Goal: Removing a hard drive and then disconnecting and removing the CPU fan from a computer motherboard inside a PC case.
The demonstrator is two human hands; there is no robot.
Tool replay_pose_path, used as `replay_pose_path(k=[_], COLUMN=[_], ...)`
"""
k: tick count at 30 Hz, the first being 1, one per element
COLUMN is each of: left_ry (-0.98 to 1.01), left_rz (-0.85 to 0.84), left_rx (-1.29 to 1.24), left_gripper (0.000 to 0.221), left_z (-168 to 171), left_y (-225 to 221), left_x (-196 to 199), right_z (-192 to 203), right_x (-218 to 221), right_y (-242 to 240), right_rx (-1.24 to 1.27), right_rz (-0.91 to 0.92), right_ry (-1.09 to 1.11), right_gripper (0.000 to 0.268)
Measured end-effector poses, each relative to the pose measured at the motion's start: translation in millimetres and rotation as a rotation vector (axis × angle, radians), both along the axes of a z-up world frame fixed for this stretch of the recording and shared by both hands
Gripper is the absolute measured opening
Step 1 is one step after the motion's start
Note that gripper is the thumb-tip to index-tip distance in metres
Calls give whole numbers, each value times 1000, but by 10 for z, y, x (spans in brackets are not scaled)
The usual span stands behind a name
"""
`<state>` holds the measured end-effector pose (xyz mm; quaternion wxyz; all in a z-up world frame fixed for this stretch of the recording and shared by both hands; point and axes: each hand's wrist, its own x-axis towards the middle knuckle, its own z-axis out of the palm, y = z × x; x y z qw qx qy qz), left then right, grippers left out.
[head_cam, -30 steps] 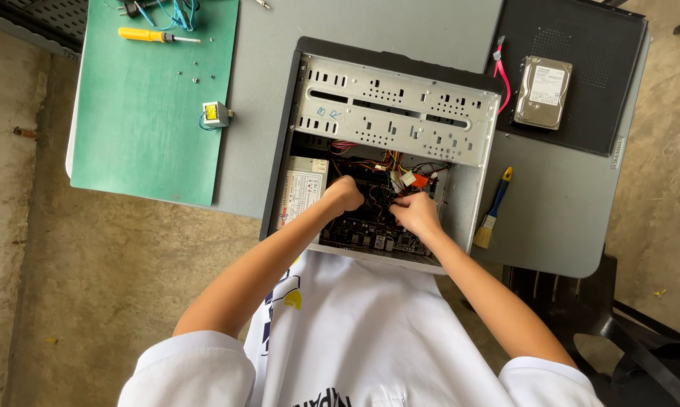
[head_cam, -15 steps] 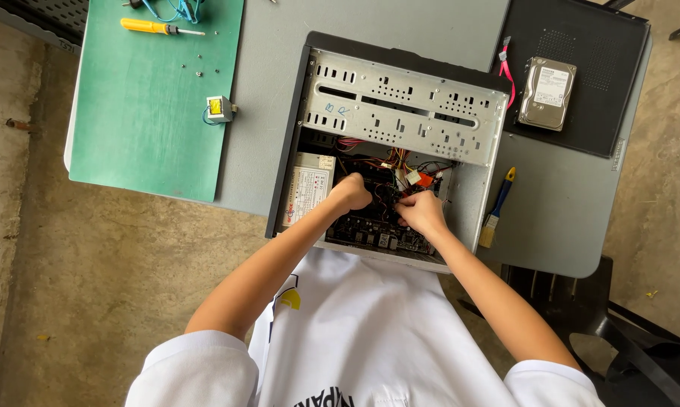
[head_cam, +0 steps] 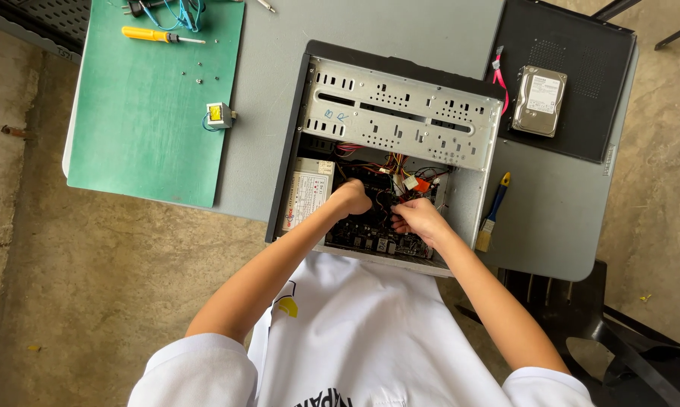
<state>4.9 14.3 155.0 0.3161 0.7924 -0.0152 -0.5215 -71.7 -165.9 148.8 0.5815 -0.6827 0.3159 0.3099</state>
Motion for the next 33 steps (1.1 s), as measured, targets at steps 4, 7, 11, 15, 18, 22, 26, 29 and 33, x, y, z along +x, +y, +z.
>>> replay_pose_path(k=[4, 7, 11, 15, 18, 22, 26, 29, 33], left_ry=[62, 113, 180, 169, 162, -43, -50, -127, -235], left_rz=[-24, 24, 92, 74, 83, -102, 167, 222, 290], left_rx=[-34, -64, 48, 19, 45, 13, -37, -127, -258], left_gripper=[64, 70, 81, 75, 72, 67, 64, 58, 52], left_z=[207, 212, -217, 219, 490, 612, 814, 973, 1243], left_y=[1, 13, -107, -108, -28, 125, 177, 227, 263], left_x=[-15, -17, 3, -12, -34, -126, -258, -318, -319], right_z=[68, 168, 160, 252, 494, 724, 1221, 1165, 1165], right_x=[25, 40, 5, -28, -77, -208, -307, -396, -399], right_y=[-7, 1, -32, -32, 22, 54, 174, 176, 240], right_rx=[62, 88, 93, 67, 17, -84, -171, -245, -136], right_rz=[-11, -35, -48, -62, -41, 14, -2, -56, -274], right_ry=[54, 66, 47, 28, 1, -94, -229, -312, -398], right_gripper=[34, 30, 27, 29, 26, 30, 30, 26, 18])
